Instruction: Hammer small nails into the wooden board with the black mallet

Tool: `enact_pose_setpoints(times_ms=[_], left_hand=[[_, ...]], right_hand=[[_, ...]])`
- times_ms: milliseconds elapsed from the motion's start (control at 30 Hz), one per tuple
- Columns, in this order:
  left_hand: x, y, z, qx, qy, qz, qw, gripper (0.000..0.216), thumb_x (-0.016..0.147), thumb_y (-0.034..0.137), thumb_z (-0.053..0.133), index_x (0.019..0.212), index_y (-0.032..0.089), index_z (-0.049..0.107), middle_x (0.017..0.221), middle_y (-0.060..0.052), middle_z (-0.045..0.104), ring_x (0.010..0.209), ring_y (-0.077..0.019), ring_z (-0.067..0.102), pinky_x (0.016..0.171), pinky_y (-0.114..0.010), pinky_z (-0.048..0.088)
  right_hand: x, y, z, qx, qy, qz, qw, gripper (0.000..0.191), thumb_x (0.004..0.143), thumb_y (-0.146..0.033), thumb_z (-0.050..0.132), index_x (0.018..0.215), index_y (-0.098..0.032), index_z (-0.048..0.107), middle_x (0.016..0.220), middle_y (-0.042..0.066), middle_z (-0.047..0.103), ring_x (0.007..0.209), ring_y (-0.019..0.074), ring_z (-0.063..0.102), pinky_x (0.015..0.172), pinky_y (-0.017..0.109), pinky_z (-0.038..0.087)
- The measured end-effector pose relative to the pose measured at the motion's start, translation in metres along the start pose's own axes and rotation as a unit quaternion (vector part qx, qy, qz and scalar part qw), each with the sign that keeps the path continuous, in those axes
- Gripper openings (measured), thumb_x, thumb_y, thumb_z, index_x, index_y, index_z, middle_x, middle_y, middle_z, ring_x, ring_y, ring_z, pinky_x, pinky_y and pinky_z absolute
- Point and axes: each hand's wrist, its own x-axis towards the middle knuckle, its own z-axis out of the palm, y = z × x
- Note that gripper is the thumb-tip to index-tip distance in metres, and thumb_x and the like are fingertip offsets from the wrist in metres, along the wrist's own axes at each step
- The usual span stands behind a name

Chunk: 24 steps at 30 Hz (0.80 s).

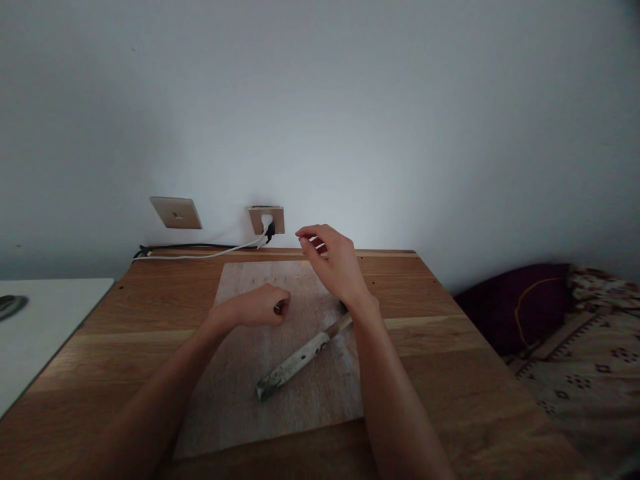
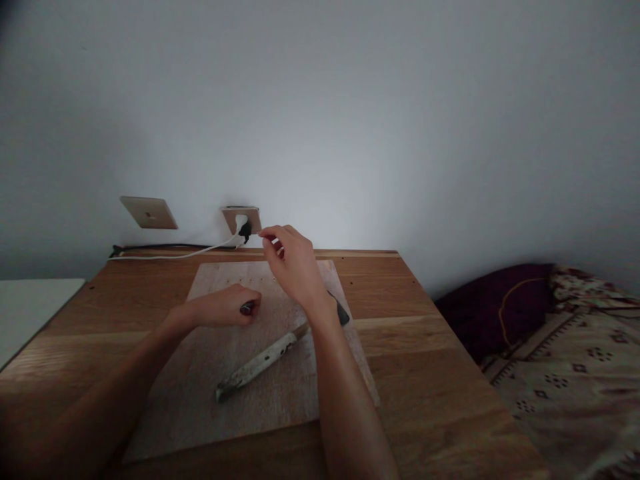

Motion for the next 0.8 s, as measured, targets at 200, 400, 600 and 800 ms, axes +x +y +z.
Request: enact_pose_setpoints(times_ms=[200, 400, 600, 800], left_hand=[[-0.001, 0.0, 0.0, -0.012, -0.01, 0.022, 1.0, 0.015, 0.066, 0.007, 0.059, 0.074, 0.02, 0.062, 0.076, 0.001, 0.068, 0.072, -0.0168, 0.06, 0.067, -0.026, 0.041], [-0.001, 0.005, 0.0, -0.023, -0.014, 0.025, 0.999, 0.016, 0.065, 0.006, 0.059, 0.074, 0.02, 0.061, 0.078, 0.0, 0.066, 0.074, -0.0181, 0.059, 0.069, -0.027, 0.041], [-0.001, 0.01, 0.0, -0.018, -0.002, 0.041, 0.999, 0.018, 0.064, 0.005, 0.056, 0.073, 0.02, 0.059, 0.078, 0.0, 0.064, 0.074, -0.0184, 0.057, 0.069, -0.028, 0.04], [0.002, 0.014, 0.004, -0.012, 0.0, 0.056, 0.998, 0.018, 0.065, 0.004, 0.054, 0.071, 0.02, 0.056, 0.075, -0.001, 0.062, 0.071, -0.0189, 0.055, 0.068, -0.03, 0.037]], right_hand=[[-0.001, -0.001, 0.001, 0.001, -0.009, -0.006, 1.0, 0.017, 0.097, -0.019, 0.057, 0.102, -0.023, 0.072, 0.1, 0.004, 0.074, 0.079, 0.015, 0.068, 0.068, 0.027, 0.056], [-0.001, -0.004, 0.0, -0.006, -0.027, -0.003, 1.0, 0.017, 0.098, -0.019, 0.056, 0.104, -0.023, 0.071, 0.102, 0.004, 0.074, 0.079, 0.0149, 0.068, 0.068, 0.027, 0.056], [-0.001, -0.006, 0.0, -0.008, -0.055, 0.0, 0.998, 0.018, 0.099, -0.019, 0.056, 0.108, -0.023, 0.071, 0.103, 0.004, 0.074, 0.081, 0.015, 0.068, 0.072, 0.028, 0.056], [-0.002, -0.001, 0.003, -0.033, -0.101, -0.004, 0.994, 0.016, 0.1, -0.018, 0.057, 0.104, -0.02, 0.073, 0.107, 0.007, 0.07, 0.083, 0.014, 0.069, 0.075, 0.028, 0.057]])
